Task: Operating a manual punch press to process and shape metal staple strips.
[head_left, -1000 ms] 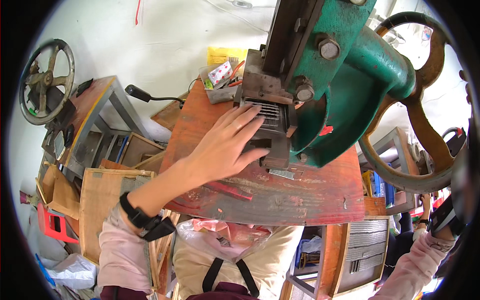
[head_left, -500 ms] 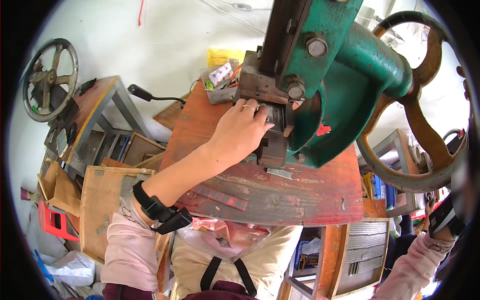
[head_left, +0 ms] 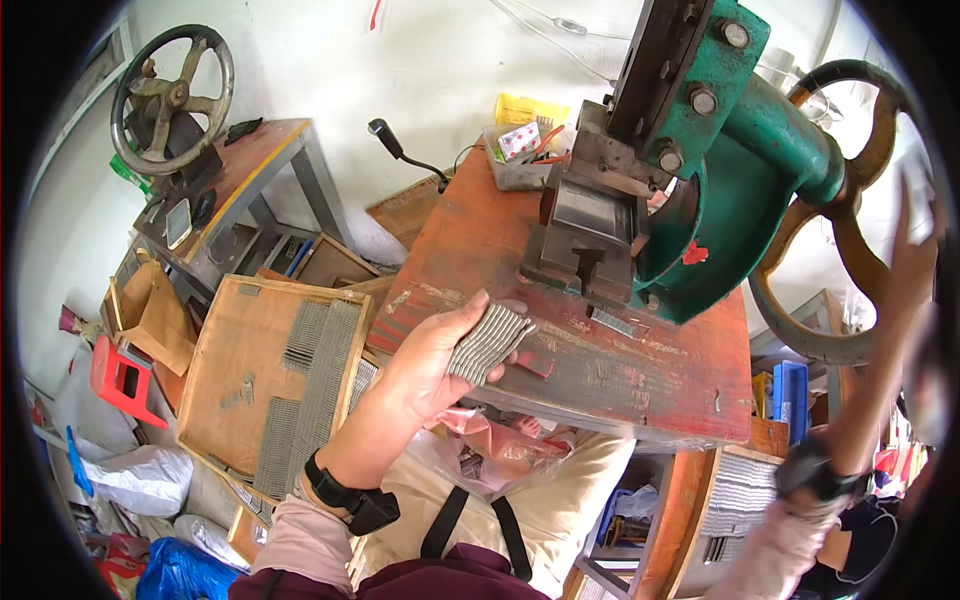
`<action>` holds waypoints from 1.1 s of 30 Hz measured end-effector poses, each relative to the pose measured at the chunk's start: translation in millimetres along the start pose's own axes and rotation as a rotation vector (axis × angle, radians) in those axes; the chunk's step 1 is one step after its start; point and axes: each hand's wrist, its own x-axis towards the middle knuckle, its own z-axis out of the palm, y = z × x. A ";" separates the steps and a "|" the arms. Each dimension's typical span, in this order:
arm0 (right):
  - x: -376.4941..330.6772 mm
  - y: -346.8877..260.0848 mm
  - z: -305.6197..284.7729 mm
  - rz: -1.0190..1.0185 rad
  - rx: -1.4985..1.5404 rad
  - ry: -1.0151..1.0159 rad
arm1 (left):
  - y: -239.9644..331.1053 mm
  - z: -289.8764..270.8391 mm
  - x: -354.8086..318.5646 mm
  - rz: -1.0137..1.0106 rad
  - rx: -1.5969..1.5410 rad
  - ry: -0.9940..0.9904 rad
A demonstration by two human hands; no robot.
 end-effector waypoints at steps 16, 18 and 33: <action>-294.3 -112.4 24.3 0.214 0.561 -0.799 | -142.1 -143.4 -51.8 -0.351 0.385 0.061; -295.3 -111.0 23.9 0.146 0.574 -0.833 | -171.7 -157.3 -54.6 -0.437 0.361 0.147; -286.4 -114.2 14.5 0.198 0.564 -0.943 | 62.3 -267.2 -115.8 0.584 2.179 0.431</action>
